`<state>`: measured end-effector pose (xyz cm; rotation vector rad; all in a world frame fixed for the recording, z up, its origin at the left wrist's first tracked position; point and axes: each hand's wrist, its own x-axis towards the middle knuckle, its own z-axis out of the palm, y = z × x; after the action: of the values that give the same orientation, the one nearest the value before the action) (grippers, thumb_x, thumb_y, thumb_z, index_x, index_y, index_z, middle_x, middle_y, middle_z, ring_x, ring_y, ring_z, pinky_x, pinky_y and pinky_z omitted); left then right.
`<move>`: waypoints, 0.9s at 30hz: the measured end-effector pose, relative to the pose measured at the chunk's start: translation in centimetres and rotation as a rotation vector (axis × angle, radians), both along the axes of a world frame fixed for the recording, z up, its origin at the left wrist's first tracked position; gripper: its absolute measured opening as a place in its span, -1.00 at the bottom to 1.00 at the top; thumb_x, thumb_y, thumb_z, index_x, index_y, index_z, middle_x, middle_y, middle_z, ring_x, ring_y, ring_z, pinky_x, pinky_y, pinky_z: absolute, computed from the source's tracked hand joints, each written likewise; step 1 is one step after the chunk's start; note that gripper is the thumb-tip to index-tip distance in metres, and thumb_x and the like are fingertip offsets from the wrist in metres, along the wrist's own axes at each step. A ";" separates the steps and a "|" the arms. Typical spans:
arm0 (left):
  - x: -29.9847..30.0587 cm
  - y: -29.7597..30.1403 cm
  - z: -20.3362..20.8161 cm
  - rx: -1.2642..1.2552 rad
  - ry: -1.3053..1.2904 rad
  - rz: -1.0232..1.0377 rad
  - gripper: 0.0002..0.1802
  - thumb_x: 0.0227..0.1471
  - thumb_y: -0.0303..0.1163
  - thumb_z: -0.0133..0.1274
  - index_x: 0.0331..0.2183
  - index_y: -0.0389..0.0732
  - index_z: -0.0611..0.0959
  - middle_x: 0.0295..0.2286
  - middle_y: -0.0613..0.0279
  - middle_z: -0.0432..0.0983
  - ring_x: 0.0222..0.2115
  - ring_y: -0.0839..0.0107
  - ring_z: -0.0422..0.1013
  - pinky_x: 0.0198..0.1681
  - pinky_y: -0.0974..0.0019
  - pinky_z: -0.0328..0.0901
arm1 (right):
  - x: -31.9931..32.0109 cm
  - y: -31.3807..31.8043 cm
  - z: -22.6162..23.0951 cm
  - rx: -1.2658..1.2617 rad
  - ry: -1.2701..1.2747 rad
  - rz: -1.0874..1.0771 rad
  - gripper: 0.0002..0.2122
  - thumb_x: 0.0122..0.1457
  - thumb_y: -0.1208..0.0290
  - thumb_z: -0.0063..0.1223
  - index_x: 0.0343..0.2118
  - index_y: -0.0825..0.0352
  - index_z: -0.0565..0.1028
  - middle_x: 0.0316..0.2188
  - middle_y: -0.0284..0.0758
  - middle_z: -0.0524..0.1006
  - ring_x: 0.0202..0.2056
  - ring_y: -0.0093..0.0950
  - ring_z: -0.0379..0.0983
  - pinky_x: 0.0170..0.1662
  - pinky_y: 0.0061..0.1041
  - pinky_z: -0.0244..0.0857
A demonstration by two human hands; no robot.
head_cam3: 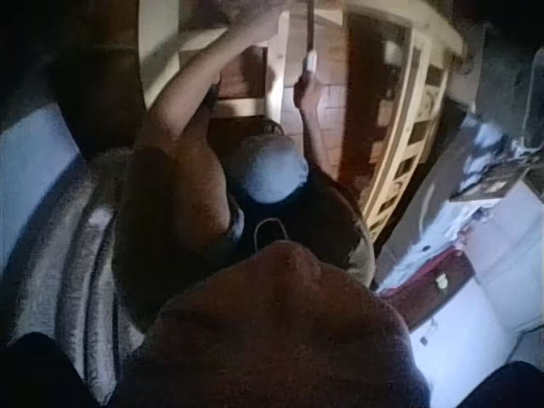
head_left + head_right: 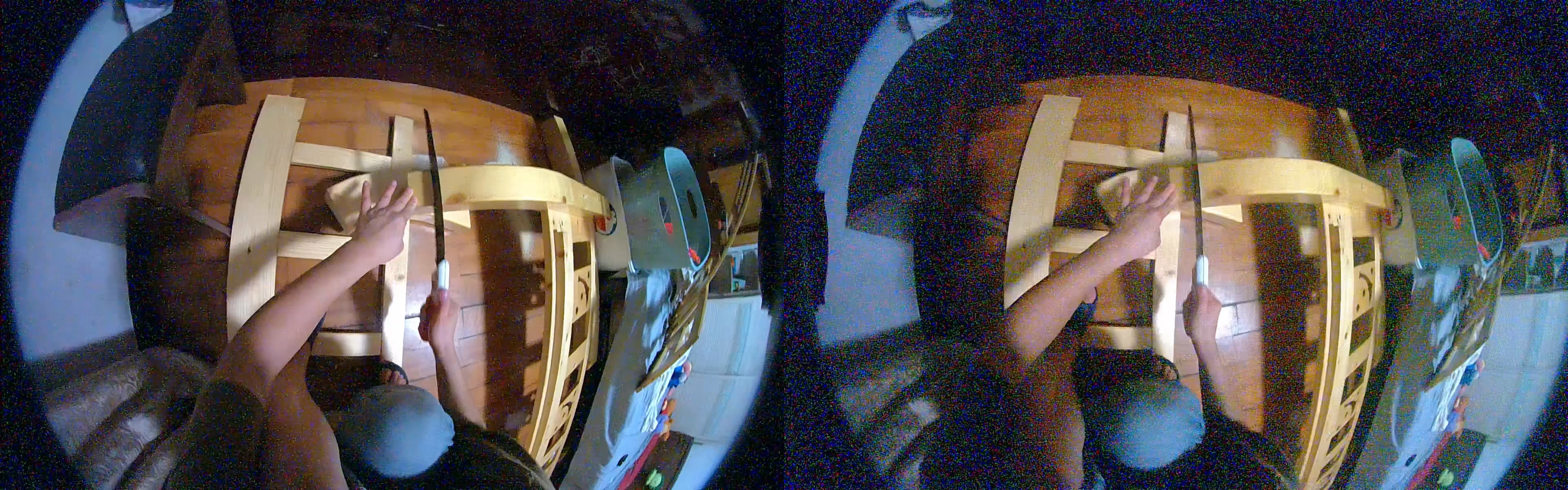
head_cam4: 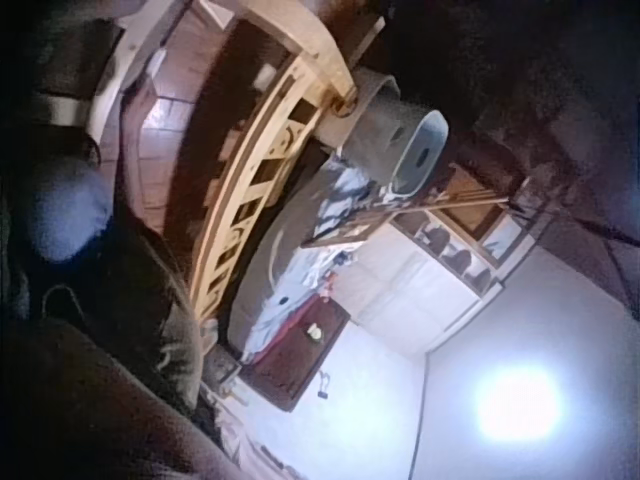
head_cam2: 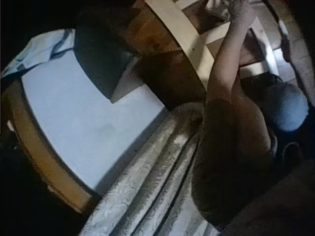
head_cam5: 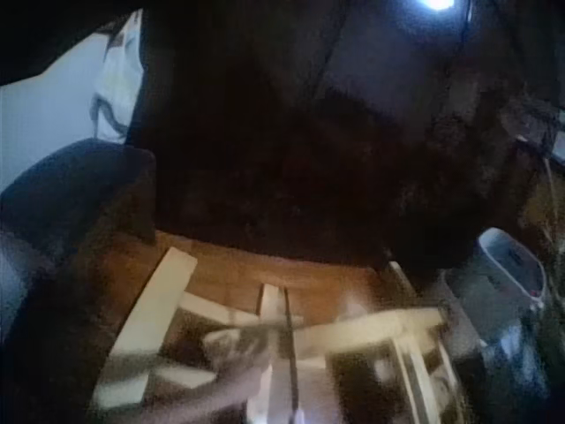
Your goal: The person is sanding a small wooden piece using a hand saw. They hold the wood steady with one hand and move the saw back and forth across the surface. The task is performed while sitting on the floor next to a wooden furniture frame.
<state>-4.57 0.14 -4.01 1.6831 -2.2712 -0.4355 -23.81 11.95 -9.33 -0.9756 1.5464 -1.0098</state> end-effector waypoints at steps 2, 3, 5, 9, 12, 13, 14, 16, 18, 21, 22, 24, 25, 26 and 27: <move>0.0 -0.1 0.3 0.036 -0.014 -0.006 -0.37 -0.19 -0.54 -0.19 0.04 -0.19 0.23 0.09 0.23 0.01 0.15 0.24 -0.20 0.12 -0.15 -0.49 | -1.9 3.3 -0.4 -0.045 0.005 0.001 -0.56 0.12 -0.05 -0.31 -0.71 0.22 0.16 -0.88 -0.47 0.13 -0.87 -0.67 0.05 -0.85 -0.68 -0.11; 0.2 0.1 -0.5 -0.008 -0.012 0.002 -0.35 -0.21 -0.55 -0.18 0.04 -0.20 0.22 0.10 0.22 -0.01 0.15 0.24 -0.20 0.12 -0.15 -0.49 | -2.7 6.2 0.7 0.033 -0.054 0.033 -0.56 0.12 -0.05 -0.32 -0.70 0.23 0.18 -0.88 -0.47 0.13 -0.88 -0.66 0.06 -0.85 -0.68 -0.11; 1.1 0.4 -0.8 0.010 -0.016 0.017 -0.34 -0.22 -0.55 -0.16 0.04 -0.20 0.21 0.10 0.21 -0.02 0.15 0.24 -0.20 0.12 -0.14 -0.48 | -3.2 9.2 1.6 0.098 -0.098 0.083 -0.56 0.13 -0.04 -0.34 -0.69 0.24 0.21 -0.87 -0.47 0.15 -0.88 -0.66 0.06 -0.85 -0.66 -0.10; -0.9 -0.6 0.0 -0.018 -0.018 -0.006 -0.33 -0.24 -0.54 -0.14 0.04 -0.19 0.23 0.10 0.25 -0.02 0.15 0.24 -0.18 0.12 -0.14 -0.46 | -4.5 8.3 -1.6 -0.057 0.140 0.041 -0.56 0.18 0.03 -0.43 -0.70 0.24 0.23 -0.89 -0.46 0.16 -0.89 -0.65 0.06 -0.86 -0.63 -0.11; -0.2 -0.2 -1.1 -0.038 -0.053 0.021 -0.34 -0.25 -0.55 -0.14 0.02 -0.19 0.25 0.10 0.24 0.00 0.15 0.22 -0.17 0.12 -0.15 -0.45 | 0.3 -2.6 1.6 0.091 -0.095 0.209 -0.52 0.18 0.00 -0.45 -0.79 0.19 0.17 -0.92 -0.48 0.13 -0.91 -0.65 0.04 -0.88 -0.62 -0.12; -0.9 -0.2 -0.7 -0.071 0.038 0.000 -0.34 -0.26 -0.57 -0.15 0.02 -0.20 0.26 0.09 0.21 0.01 0.14 0.20 -0.16 0.12 -0.16 -0.46 | 0.1 -3.8 1.3 0.082 -0.028 0.141 -0.52 0.18 0.00 -0.44 -0.79 0.19 0.17 -0.91 -0.48 0.14 -0.91 -0.65 0.04 -0.88 -0.62 -0.12; -0.6 -0.4 -0.5 -0.064 0.031 -0.006 -0.34 -0.27 -0.58 -0.15 0.02 -0.20 0.26 0.09 0.21 0.02 0.14 0.20 -0.16 0.12 -0.16 -0.47 | 1.5 -5.3 1.3 0.061 0.009 0.114 -0.52 0.18 -0.01 -0.43 -0.78 0.20 0.17 -0.91 -0.47 0.15 -0.91 -0.64 0.04 -0.88 -0.61 -0.12; 0.1 0.0 -0.4 -0.039 0.013 -0.002 -0.34 -0.27 -0.59 -0.15 0.01 -0.21 0.27 0.09 0.21 0.02 0.14 0.19 -0.15 0.12 -0.17 -0.48 | 1.9 -3.6 3.4 0.053 -0.032 0.086 -0.54 0.17 0.02 -0.37 -0.78 0.20 0.17 -0.89 -0.48 0.14 -0.88 -0.66 0.02 -0.85 -0.62 -0.14; -0.2 0.1 -0.6 -0.048 0.004 -0.012 -0.33 -0.29 -0.59 -0.15 0.01 -0.22 0.26 0.09 0.20 0.03 0.14 0.19 -0.15 0.11 -0.17 -0.47 | -0.6 1.8 1.1 0.013 0.026 0.108 -0.59 0.17 0.09 -0.30 -0.74 0.22 0.17 -0.84 -0.52 0.10 -0.83 -0.69 0.00 -0.80 -0.65 -0.14; -0.3 0.0 -1.1 -0.073 0.012 0.003 -0.32 -0.30 -0.59 -0.14 0.02 -0.22 0.26 0.08 0.20 0.03 0.14 0.18 -0.14 0.11 -0.18 -0.46 | -2.4 9.6 2.6 0.079 -0.277 0.032 -0.60 0.18 0.11 -0.32 -0.72 0.26 0.18 -0.84 -0.52 0.09 -0.83 -0.72 -0.01 -0.79 -0.68 -0.16; -0.1 0.1 -1.2 -0.082 -0.001 0.010 -0.32 -0.30 -0.59 -0.14 0.02 -0.22 0.26 0.08 0.20 0.03 0.14 0.18 -0.14 0.11 -0.18 -0.45 | -2.7 9.9 2.5 0.097 -0.215 0.038 -0.60 0.19 0.12 -0.33 -0.72 0.26 0.18 -0.84 -0.53 0.09 -0.83 -0.72 -0.01 -0.79 -0.68 -0.17; 0.3 0.4 -1.2 -0.086 -0.024 0.028 -0.31 -0.30 -0.59 -0.14 0.02 -0.22 0.26 0.08 0.20 0.04 0.14 0.19 -0.14 0.11 -0.19 -0.44 | -2.7 9.4 1.9 0.117 -0.090 0.052 -0.60 0.19 0.12 -0.33 -0.72 0.25 0.18 -0.84 -0.53 0.09 -0.83 -0.72 -0.01 -0.79 -0.69 -0.18; -0.6 0.1 -0.8 -0.090 -0.008 0.022 -0.31 -0.30 -0.59 -0.14 0.02 -0.22 0.26 0.08 0.21 0.04 0.14 0.19 -0.14 0.10 -0.19 -0.44 | -3.6 7.4 0.3 0.047 0.061 0.102 -0.59 0.19 0.12 -0.34 -0.73 0.24 0.18 -0.85 -0.53 0.08 -0.84 -0.71 -0.01 -0.80 -0.68 -0.18; -0.2 0.4 -1.0 -0.070 -0.023 0.040 -0.31 -0.30 -0.58 -0.14 0.02 -0.22 0.26 0.08 0.21 0.04 0.14 0.19 -0.14 0.10 -0.20 -0.43 | -1.8 3.9 1.9 0.082 0.015 0.150 -0.59 0.19 0.10 -0.35 -0.73 0.24 0.19 -0.86 -0.52 0.10 -0.85 -0.69 -0.01 -0.81 -0.67 -0.18; -0.2 0.1 -1.8 -0.116 -0.019 0.036 -0.32 -0.29 -0.59 -0.15 0.02 -0.21 0.26 0.08 0.22 0.04 0.14 0.19 -0.14 0.10 -0.20 -0.43 | -0.6 0.4 1.9 0.022 0.066 0.139 -0.58 0.19 0.09 -0.34 -0.73 0.23 0.20 -0.85 -0.51 0.14 -0.86 -0.68 -0.02 -0.82 -0.66 -0.17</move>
<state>-4.74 0.21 -5.78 1.6739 -2.2303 -0.2753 -24.40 12.34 -7.40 -1.0947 1.5180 -0.8693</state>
